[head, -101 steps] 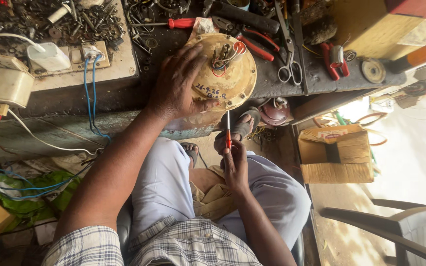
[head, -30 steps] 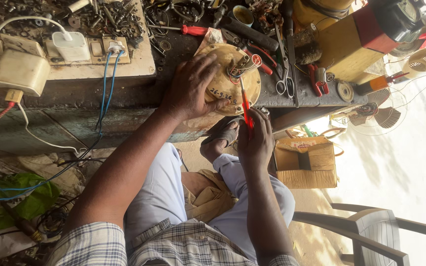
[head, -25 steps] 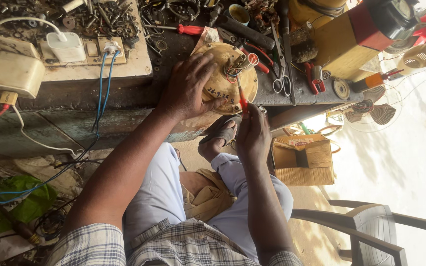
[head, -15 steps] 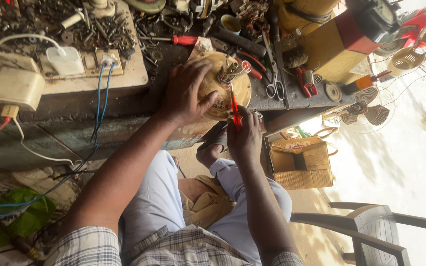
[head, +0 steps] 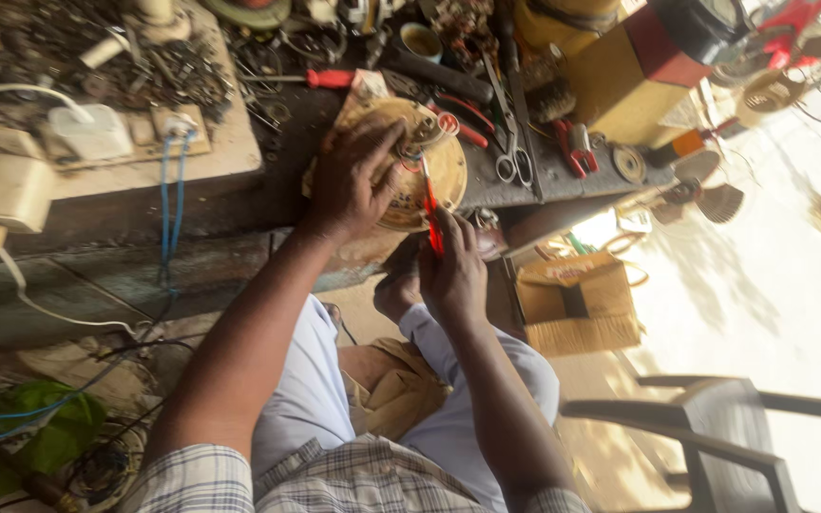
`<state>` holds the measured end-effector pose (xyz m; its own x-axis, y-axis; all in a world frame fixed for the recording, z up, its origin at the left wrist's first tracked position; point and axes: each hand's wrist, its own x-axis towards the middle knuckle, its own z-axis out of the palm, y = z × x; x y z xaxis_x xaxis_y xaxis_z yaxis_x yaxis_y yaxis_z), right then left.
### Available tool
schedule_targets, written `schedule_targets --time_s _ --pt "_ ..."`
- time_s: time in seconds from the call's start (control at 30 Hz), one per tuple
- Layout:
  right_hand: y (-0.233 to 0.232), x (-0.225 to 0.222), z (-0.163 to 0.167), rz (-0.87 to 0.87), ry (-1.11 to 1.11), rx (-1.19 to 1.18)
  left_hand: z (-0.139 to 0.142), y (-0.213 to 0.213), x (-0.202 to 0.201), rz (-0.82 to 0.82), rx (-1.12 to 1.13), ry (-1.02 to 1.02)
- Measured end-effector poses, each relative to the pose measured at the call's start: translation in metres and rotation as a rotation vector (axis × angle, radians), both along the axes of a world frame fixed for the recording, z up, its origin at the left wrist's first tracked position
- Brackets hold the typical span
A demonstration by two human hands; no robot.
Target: The person sits and uses a red-handled screwdriver to adjust wires and terminals on a small cylindrical electrical component held on a wooden base. The person repeatedly probes and tightens connections while holding the component steady with the other hand.
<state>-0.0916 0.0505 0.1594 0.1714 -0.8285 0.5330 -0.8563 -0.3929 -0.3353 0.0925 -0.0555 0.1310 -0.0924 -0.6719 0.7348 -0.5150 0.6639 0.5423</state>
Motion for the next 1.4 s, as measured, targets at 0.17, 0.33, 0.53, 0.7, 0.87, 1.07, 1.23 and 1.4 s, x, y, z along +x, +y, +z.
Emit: schedule_targets --time_s 0.17,0.33,0.53,0.7,0.87,1.07,1.23,1.4 --pt "0.008 0.0 0.011 -0.037 -0.062 0.118 0.004 0.001 0.001 0.021 -0.06 0.004" --pt "0.003 -0.009 0.007 -0.068 -0.063 0.186 0.005 0.003 0.001 -0.013 -0.053 0.016" --pt "-0.007 -0.016 0.007 -0.055 -0.111 0.149 0.01 0.005 0.002 0.004 -0.038 0.005" --pt "-0.004 -0.013 0.009 -0.011 -0.023 -0.056 0.008 0.004 0.001 -0.001 -0.019 0.013" --pt "-0.011 -0.013 0.009 -0.139 -0.206 0.253 0.008 0.004 0.002 0.007 -0.018 0.008" --pt "-0.011 -0.015 0.01 -0.037 -0.126 0.087 0.007 0.004 0.002 0.005 0.001 0.013" --pt "-0.006 -0.01 0.007 -0.099 -0.02 0.013 0.006 0.004 0.002 -0.007 -0.001 0.021" --pt "-0.008 -0.012 0.007 -0.051 -0.113 0.07 0.008 0.005 0.003 0.0 -0.002 0.0"
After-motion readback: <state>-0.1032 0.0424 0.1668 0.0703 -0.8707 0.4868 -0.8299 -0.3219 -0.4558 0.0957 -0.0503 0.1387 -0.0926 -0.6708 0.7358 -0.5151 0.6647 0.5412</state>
